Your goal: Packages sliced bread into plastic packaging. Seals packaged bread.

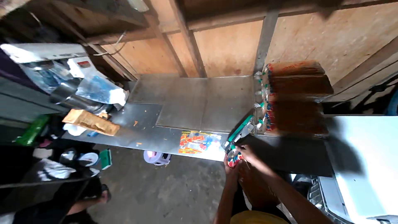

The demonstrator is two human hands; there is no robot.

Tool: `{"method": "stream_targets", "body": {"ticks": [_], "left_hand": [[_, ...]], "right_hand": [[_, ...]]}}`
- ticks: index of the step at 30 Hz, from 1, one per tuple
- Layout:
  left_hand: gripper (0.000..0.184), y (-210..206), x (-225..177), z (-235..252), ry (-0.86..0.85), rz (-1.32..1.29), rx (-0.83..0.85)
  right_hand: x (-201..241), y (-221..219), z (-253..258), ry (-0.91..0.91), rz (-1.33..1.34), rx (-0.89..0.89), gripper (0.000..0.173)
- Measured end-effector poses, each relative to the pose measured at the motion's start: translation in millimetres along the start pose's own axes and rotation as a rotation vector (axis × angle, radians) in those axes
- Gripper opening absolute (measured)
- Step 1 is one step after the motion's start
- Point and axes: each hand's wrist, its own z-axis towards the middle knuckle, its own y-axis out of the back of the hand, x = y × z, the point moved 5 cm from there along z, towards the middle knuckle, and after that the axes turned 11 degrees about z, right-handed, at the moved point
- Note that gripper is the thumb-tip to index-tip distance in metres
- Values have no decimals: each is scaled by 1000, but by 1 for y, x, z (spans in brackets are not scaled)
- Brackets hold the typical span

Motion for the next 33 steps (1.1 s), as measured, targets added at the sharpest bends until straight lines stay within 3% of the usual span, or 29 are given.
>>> {"method": "stream_targets", "body": {"ticks": [8,12,16,21,25,33], "left_hand": [[89,-8,9,-20,-69,-6,-69],[92,-18,8,-38,-238,-39,-149],[98,-29,-10,-58,-475,23,-261],[93,-63,-71,-92,-488,86,-289],[86,-88,-86,-85,-652,97,-357],[74,-121,-68,-56,-678,156,-503]], "right_hand": [[-5,9,-30,149,158,20,35],[-8,16,-54,409,183,-74,27],[15,32,-92,620,295,-48,28],[62,67,-125,1022,319,-14,16],[77,91,-120,1204,316,-25,14],[62,106,-90,1283,310,-202,14]]}}
